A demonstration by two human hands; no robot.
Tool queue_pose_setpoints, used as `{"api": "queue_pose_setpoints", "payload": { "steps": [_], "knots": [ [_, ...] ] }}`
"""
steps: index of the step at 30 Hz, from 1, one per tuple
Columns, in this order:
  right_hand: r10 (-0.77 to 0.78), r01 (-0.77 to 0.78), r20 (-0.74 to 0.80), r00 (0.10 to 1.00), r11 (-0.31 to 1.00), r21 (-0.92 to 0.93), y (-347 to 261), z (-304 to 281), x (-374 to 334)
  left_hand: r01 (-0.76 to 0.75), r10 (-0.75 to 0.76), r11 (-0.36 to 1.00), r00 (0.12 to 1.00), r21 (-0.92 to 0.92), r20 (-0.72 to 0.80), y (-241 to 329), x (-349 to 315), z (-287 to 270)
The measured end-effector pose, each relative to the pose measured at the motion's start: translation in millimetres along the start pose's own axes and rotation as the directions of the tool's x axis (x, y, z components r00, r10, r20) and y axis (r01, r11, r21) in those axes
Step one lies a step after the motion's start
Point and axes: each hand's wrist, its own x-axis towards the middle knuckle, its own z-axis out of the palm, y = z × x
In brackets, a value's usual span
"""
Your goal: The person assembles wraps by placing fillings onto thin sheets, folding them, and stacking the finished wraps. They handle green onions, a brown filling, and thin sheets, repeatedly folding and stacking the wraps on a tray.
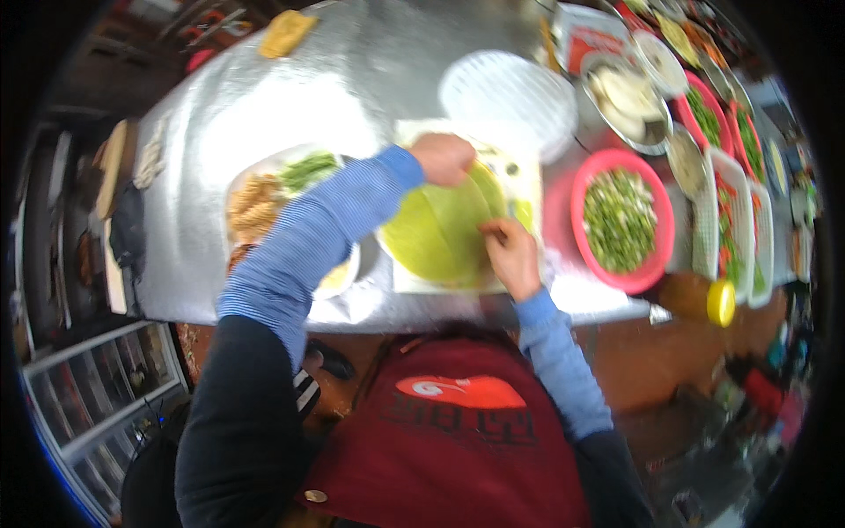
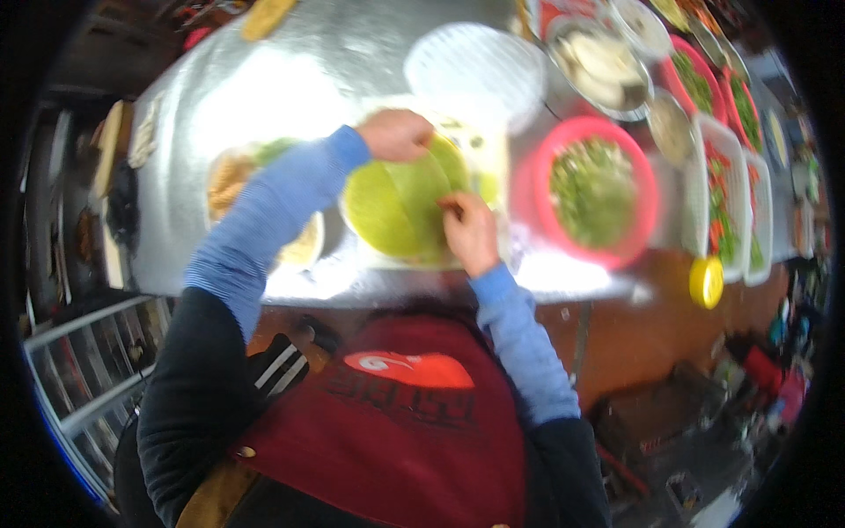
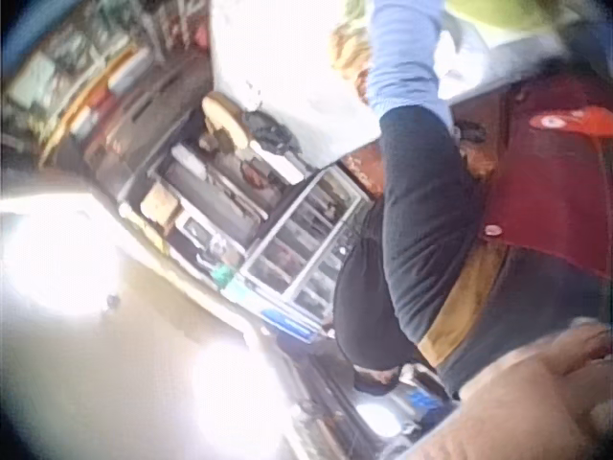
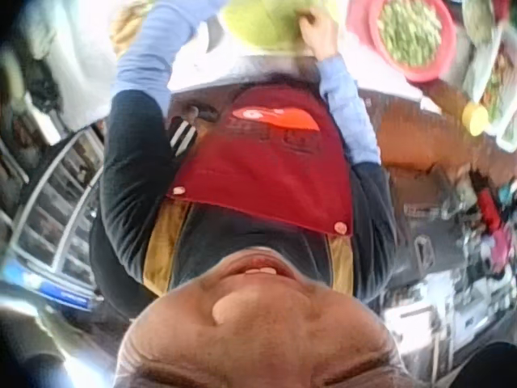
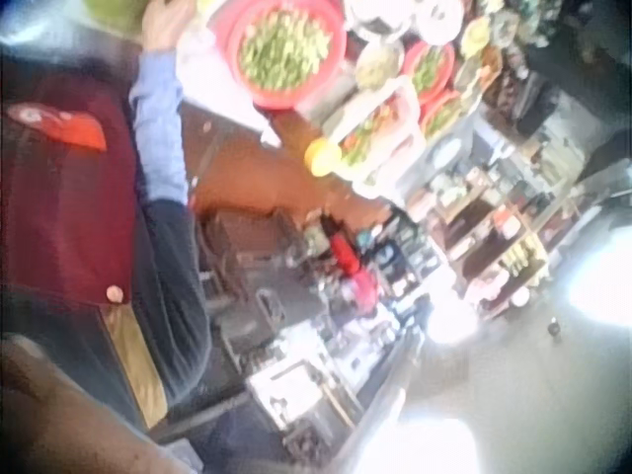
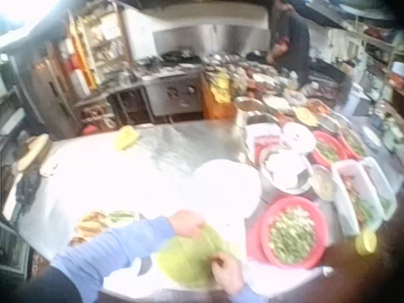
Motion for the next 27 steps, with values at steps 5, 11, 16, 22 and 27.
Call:
{"api": "queue_pose_setpoints", "payload": {
  "steps": [5, 11, 16, 22, 27],
  "knots": [
    [0.025, -0.025, -0.07, 0.997, 1.0, -0.012, -3.4, -10.0, 2.6, 0.006, -0.006, 1.0, 0.999, 0.005, -0.042, 9.3, 6.4, -5.0],
    [-0.044, 0.03, -0.095, 0.994, 0.989, -0.146, 2.4, -12.2, 8.5, -0.002, 0.002, 1.0, 0.998, 0.003, -0.066, 7.6, 20.6, 1.9],
    [-0.169, 0.114, -0.115, 0.979, 0.919, -0.378, 0.1, -10.4, 8.7, -0.05, 0.043, 0.996, 0.994, -0.07, -0.096, -8.5, 35.4, 13.9],
    [-0.168, 0.103, -0.117, 0.979, 0.898, -0.428, -1.2, -13.8, 5.7, -0.057, 0.059, 0.984, 0.998, -0.168, 0.006, -10.0, 47.1, 6.7],
    [-0.134, 0.075, -0.062, 0.989, 0.819, -0.568, -8.2, -20.9, 5.3, 0.016, 0.074, 0.879, 0.982, -0.476, 0.171, -21.4, 58.0, -4.9]
  ]
}}
